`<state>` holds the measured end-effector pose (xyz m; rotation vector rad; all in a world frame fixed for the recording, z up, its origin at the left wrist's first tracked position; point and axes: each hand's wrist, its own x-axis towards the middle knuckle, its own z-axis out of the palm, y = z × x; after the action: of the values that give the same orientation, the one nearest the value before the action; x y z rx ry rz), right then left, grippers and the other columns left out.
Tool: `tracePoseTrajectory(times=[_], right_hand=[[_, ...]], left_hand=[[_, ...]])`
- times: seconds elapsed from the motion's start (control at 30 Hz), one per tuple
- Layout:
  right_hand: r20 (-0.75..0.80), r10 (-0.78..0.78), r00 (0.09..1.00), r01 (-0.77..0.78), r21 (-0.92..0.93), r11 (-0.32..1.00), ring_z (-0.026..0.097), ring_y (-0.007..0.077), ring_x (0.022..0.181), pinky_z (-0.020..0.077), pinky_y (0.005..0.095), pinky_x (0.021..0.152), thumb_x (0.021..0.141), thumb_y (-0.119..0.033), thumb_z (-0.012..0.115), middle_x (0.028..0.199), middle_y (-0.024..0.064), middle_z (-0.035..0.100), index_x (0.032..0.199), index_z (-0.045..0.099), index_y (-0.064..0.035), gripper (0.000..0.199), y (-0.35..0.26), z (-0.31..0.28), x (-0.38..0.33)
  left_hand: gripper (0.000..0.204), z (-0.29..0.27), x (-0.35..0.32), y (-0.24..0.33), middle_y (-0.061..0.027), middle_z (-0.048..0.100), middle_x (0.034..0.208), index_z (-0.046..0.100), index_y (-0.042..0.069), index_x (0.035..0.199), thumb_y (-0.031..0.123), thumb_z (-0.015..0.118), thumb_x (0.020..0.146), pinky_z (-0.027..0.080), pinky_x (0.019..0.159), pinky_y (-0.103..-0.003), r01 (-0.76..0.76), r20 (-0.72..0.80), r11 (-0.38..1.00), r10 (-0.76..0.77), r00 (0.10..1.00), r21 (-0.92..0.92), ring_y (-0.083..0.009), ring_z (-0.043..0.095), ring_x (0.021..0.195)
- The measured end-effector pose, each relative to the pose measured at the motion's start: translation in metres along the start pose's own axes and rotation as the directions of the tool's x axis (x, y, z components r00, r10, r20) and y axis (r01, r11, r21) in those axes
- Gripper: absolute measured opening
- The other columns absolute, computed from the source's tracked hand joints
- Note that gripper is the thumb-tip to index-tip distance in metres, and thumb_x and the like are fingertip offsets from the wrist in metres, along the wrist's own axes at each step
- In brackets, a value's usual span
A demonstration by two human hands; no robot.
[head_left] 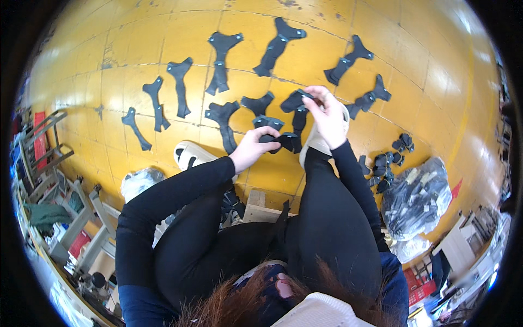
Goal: The person sits on the floor and repeatedly picks up small black plastic parts, aligns them into stacks, and places them down. The person handles the parts by hand, organizing them into neat piles on the yellow floor.
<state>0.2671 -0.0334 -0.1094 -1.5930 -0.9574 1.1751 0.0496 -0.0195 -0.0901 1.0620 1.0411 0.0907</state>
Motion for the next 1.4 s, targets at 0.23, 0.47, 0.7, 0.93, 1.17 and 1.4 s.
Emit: tracePoseTrajectory(times=[0.23, 0.47, 0.7, 0.93, 1.17, 1.4], right_hand=[[0.073, 0.054, 0.996, -0.052, -0.024, 0.998, 0.057, 0.0088, 0.085, 0.0461, 0.0225, 0.078, 0.089, -0.002, 0.057, 0.102, 0.0037, 0.063, 0.113, 0.058, 0.0003, 0.024, 0.002, 0.001, -0.002], [0.090, 0.082, 0.993, -0.090, 0.087, 0.992, 0.058, 0.0079, 0.084, 0.0470, 0.0223, 0.076, 0.088, -0.001, 0.057, 0.097, 0.0043, 0.064, 0.110, 0.060, 0.0014, 0.022, -0.007, 0.015, 0.002], [0.277, 0.012, 0.961, 0.066, -0.274, 0.960, 0.064, 0.0115, 0.080, 0.0498, 0.0244, 0.074, 0.087, -0.004, 0.058, 0.092, 0.0075, 0.068, 0.107, 0.060, 0.0018, 0.021, 0.028, 0.045, 0.055], [0.473, -0.061, 0.879, 0.120, -0.096, 0.988, 0.064, 0.0131, 0.078, 0.0500, 0.0273, 0.075, 0.085, -0.007, 0.059, 0.093, 0.0115, 0.069, 0.106, 0.063, -0.0005, 0.021, 0.025, 0.130, 0.116], [0.329, -0.053, 0.943, 0.156, -0.296, 0.942, 0.065, 0.0254, 0.096, 0.0499, 0.0340, 0.085, 0.083, -0.019, 0.065, 0.118, 0.0154, 0.061, 0.131, 0.046, -0.0026, 0.055, 0.060, 0.119, 0.140], [0.342, 0.207, 0.917, -0.211, -0.027, 0.977, 0.059, 0.0116, 0.083, 0.0464, 0.0244, 0.078, 0.090, -0.016, 0.060, 0.098, 0.0072, 0.066, 0.115, 0.058, 0.0037, 0.032, 0.050, 0.046, 0.079]], left_hand=[[0.026, 0.003, 0.005, -0.004, 0.0004, 0.047, 0.096, 0.045, 0.008, 0.103, -0.003, 0.058, 0.084, 0.040, 0.082, -0.022, -0.095, 0.098, 0.994, 0.099, 0.990, -0.047, -0.0076, 0.047, 0.092], [0.023, -0.005, 0.000, -0.008, -0.0080, 0.058, 0.091, 0.050, 0.007, 0.106, -0.005, 0.051, 0.085, 0.049, 0.071, -0.029, -0.098, 0.155, 0.995, 0.099, 0.983, -0.016, -0.0153, 0.060, 0.077], [0.024, -0.019, 0.010, -0.020, -0.0072, 0.063, 0.095, 0.056, 0.003, 0.106, -0.003, 0.051, 0.083, 0.048, 0.077, -0.029, -0.049, 0.216, 0.990, 0.019, 0.976, 0.134, -0.0163, 0.061, 0.083], [0.033, -0.020, 0.007, -0.031, -0.0088, 0.059, 0.108, 0.053, 0.007, 0.113, -0.003, 0.053, 0.082, 0.046, 0.086, -0.031, -0.089, 0.217, 0.982, 0.051, 0.975, 0.169, -0.0207, 0.058, 0.100], [0.088, -0.022, 0.001, -0.022, -0.0136, 0.021, 0.148, 0.000, 0.018, 0.149, -0.010, 0.053, 0.085, 0.029, 0.107, -0.032, -0.103, 0.151, 0.995, 0.105, 0.983, -0.016, -0.0198, 0.034, 0.131], [0.110, -0.036, 0.003, -0.013, -0.0135, 0.012, 0.152, -0.027, 0.025, 0.142, -0.004, 0.061, 0.085, 0.049, 0.080, -0.026, -0.051, -0.108, 0.937, 0.014, 0.994, -0.344, -0.0159, 0.044, 0.117]])
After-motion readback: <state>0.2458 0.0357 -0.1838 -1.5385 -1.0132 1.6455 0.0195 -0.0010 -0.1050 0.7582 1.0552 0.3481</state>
